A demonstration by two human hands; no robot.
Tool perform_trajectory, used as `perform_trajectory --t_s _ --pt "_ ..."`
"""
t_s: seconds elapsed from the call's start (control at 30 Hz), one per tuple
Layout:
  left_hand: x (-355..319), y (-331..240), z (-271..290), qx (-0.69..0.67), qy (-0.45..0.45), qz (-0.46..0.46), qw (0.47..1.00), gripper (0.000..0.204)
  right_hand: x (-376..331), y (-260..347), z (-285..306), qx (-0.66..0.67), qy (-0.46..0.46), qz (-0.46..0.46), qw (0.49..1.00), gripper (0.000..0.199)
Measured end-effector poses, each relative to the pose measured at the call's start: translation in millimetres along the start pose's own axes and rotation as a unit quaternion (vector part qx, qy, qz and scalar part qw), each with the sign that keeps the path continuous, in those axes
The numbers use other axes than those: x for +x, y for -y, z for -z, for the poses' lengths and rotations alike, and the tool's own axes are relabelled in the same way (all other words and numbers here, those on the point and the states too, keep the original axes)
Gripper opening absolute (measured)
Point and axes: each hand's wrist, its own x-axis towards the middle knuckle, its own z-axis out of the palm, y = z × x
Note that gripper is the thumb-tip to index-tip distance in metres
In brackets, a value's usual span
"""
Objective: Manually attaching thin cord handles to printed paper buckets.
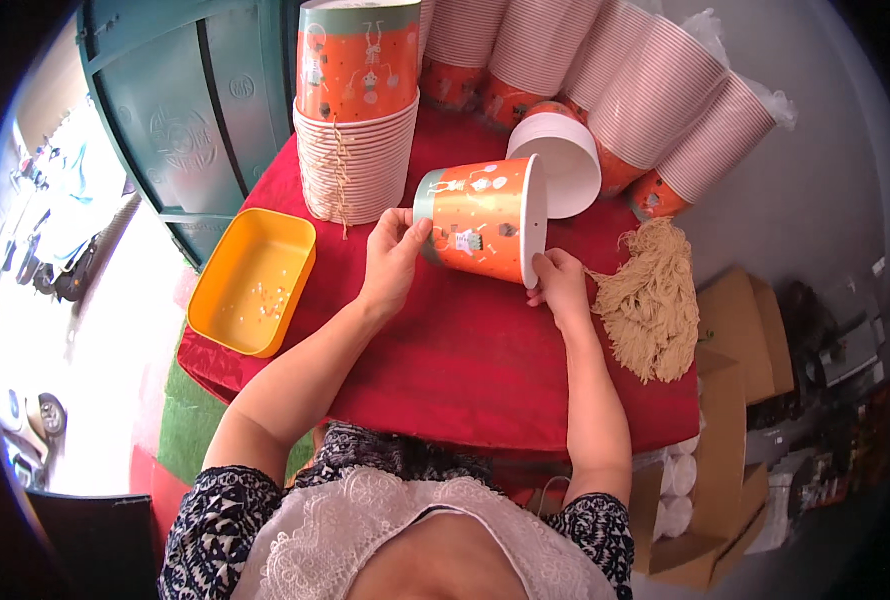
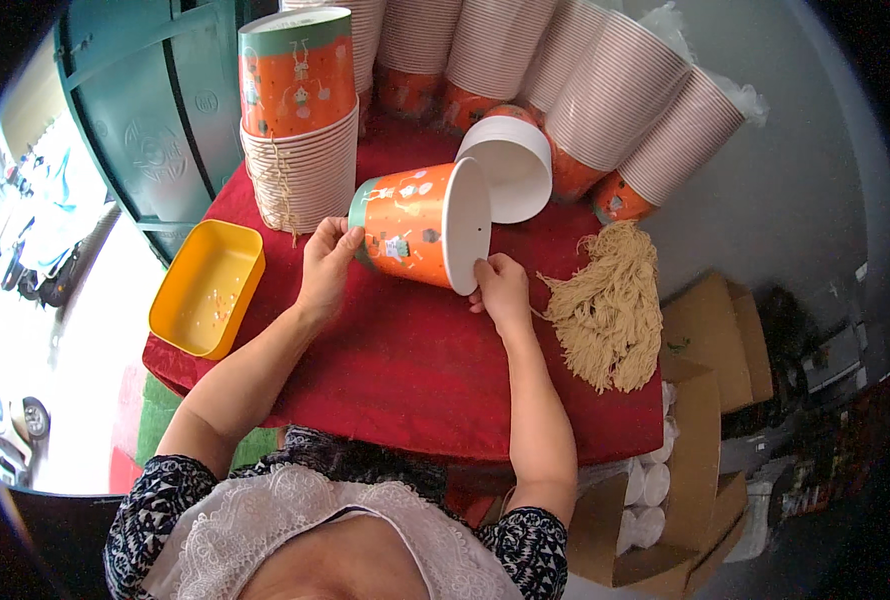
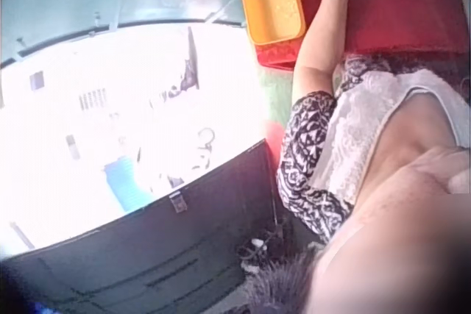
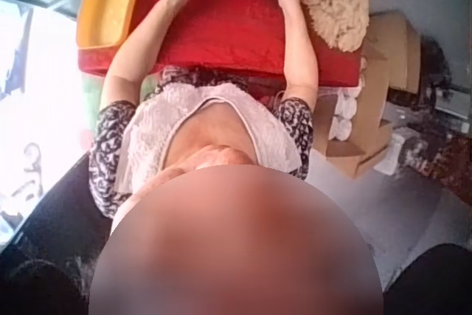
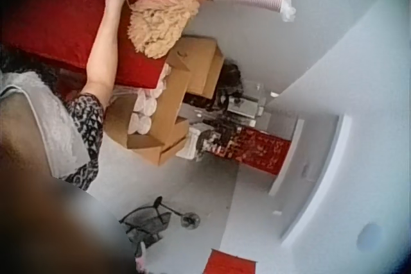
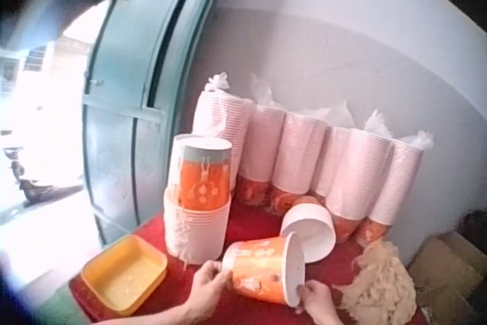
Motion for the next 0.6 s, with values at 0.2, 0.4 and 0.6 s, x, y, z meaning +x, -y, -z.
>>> perform_trajectory --t_s 0.2,0.4,0.6 --pt "-6 -3 -6 0.004 0.011 -0.03 0.999 0.013 -8 -4 -10 -0.176 -0.152 0.305 0.924 0.026" --pt "-3 1 -6 0.032 0.033 -0.052 0.998 0.012 -32 4 -20 0.147 0.009 0.363 0.92 0.027" --pt "0 3 -3 0.047 0.039 -0.061 0.996 0.013 -39 6 -35 0.218 0.044 0.331 0.917 0.017"
